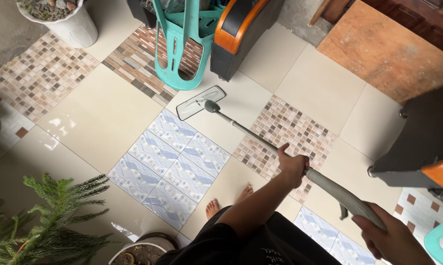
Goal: The person mops a tiled floor with a mop, moving the mop head back and forth across different sections of patterned tiles near potted plants.
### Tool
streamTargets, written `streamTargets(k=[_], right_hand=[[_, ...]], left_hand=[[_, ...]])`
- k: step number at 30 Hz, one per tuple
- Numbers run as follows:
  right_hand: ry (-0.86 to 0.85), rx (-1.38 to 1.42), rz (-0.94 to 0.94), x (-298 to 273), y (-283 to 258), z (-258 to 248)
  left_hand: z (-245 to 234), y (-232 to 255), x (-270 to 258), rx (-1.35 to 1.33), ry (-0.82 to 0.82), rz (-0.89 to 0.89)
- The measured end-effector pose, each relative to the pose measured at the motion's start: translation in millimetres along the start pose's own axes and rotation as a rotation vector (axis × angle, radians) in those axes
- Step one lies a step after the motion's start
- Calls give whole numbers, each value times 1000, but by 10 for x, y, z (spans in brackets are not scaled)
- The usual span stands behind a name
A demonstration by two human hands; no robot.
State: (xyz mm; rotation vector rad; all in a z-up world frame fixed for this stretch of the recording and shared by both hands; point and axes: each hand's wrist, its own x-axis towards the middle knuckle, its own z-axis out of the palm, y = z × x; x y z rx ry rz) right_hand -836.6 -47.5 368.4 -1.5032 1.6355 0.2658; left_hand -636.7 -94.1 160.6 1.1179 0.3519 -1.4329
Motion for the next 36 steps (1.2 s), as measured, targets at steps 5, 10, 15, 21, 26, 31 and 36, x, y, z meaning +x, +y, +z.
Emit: streamTargets(k=[5,10,15,21,26,31,36], right_hand=[[-3,109,-236,151,-70,644],[-84,151,-227,256,90,1238],[-141,173,-186,-101,456,758],[-96,-50,-32,-257,197,522],[-191,160,-232,207,38,1091],[-212,134,-280,319,314,934],[-128,41,-38,-37,506,-260]], left_hand=[[-493,115,530,118,10,164],[-959,86,545,142,4,164],[-612,-267,-11,144,80,68],[-569,-160,-65,119,-31,51],[-971,213,429,154,37,143],[-727,-76,375,206,197,179],[232,-421,-146,157,88,-7]])
